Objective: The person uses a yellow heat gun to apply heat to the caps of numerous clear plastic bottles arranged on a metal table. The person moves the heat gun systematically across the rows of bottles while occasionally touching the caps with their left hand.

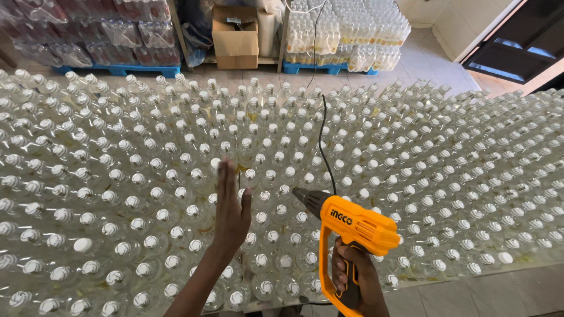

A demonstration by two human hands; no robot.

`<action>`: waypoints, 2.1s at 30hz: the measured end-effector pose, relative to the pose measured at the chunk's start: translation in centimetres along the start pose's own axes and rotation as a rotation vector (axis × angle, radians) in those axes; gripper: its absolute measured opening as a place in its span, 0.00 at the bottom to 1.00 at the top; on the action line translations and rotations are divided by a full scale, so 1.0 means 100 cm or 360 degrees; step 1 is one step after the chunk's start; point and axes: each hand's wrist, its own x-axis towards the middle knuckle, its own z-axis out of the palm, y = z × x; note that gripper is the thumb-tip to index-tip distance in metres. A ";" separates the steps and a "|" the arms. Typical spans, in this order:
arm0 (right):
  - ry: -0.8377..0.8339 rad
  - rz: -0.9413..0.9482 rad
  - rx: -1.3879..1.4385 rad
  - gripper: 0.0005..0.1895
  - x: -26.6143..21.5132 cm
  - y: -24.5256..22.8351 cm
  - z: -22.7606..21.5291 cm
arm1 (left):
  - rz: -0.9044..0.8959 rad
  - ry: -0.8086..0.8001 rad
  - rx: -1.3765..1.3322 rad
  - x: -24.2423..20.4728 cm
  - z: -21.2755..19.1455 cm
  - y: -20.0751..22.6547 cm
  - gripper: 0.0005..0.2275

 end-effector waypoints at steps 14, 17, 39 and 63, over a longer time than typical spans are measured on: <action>0.0127 0.0061 0.0169 0.03 -0.037 -0.033 -0.090 | 0.0388 -0.1064 0.0628 -0.030 0.141 -0.062 0.36; 0.0262 -0.0015 0.0161 0.04 -0.039 -0.037 -0.083 | 0.0300 -0.0924 0.0537 -0.030 0.134 -0.057 0.37; 0.0094 0.0158 0.0159 0.07 -0.021 -0.048 -0.072 | -0.0126 -0.0956 -0.0064 -0.019 0.120 0.014 0.30; 0.0349 0.0154 0.0175 0.07 -0.041 -0.069 -0.109 | 0.0125 0.0081 -0.0576 0.021 0.041 0.100 0.08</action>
